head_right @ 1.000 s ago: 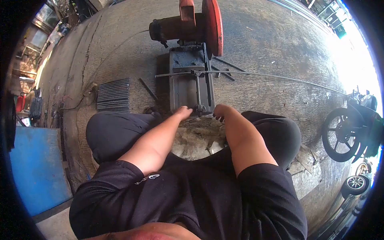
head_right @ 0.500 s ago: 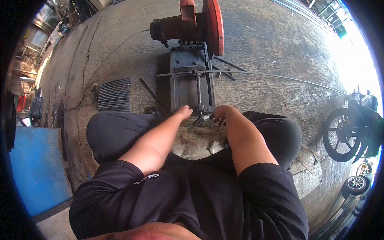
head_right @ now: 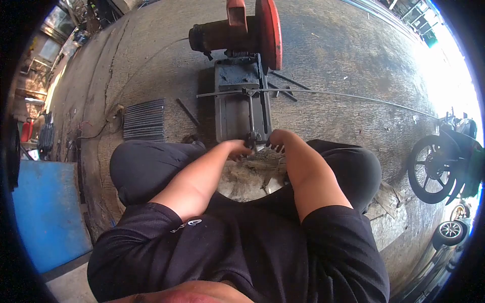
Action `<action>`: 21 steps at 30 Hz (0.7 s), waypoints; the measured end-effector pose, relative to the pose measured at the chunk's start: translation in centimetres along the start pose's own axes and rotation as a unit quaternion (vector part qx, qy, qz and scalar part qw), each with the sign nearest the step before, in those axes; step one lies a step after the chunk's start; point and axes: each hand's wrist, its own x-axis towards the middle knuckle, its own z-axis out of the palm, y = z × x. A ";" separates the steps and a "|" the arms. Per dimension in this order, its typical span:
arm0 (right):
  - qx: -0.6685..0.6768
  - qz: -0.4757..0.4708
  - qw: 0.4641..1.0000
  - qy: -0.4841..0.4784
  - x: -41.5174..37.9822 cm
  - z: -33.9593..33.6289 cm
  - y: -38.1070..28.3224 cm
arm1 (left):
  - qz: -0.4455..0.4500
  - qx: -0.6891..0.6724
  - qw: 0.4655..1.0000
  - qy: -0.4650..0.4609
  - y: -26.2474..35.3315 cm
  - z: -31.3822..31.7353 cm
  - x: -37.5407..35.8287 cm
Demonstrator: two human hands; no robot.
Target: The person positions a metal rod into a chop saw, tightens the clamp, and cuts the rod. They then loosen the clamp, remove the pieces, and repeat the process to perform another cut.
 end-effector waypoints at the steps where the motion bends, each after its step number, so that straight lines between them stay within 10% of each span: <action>1: -0.004 -0.011 1.000 0.012 0.1 -0.2 -0.2 | 0.002 0.003 1.000 0.000 -0.7 0.0 1.3; 7: -0.076 0.006 0.996 0.041 0.5 -0.4 -0.1 | 0.105 0.243 0.954 0.139 -2.2 0.0 1.8; 15: -0.082 -0.010 0.996 0.045 -0.7 0.3 -0.3 | 0.050 0.208 0.967 0.135 -3.6 -0.5 4.4; 17: 0.216 -0.042 0.971 -0.090 -0.5 0.9 0.0 | 0.030 0.204 0.971 0.121 -3.0 -0.8 3.7; 19: 0.310 -0.125 0.922 -0.194 -1.2 0.2 -0.5 | -0.056 -0.059 0.932 0.353 -2.0 -1.6 2.9; 21: 0.394 -0.201 0.847 -0.294 -1.5 -0.2 -0.7 | -0.050 -0.071 0.925 0.371 -1.0 -2.5 1.1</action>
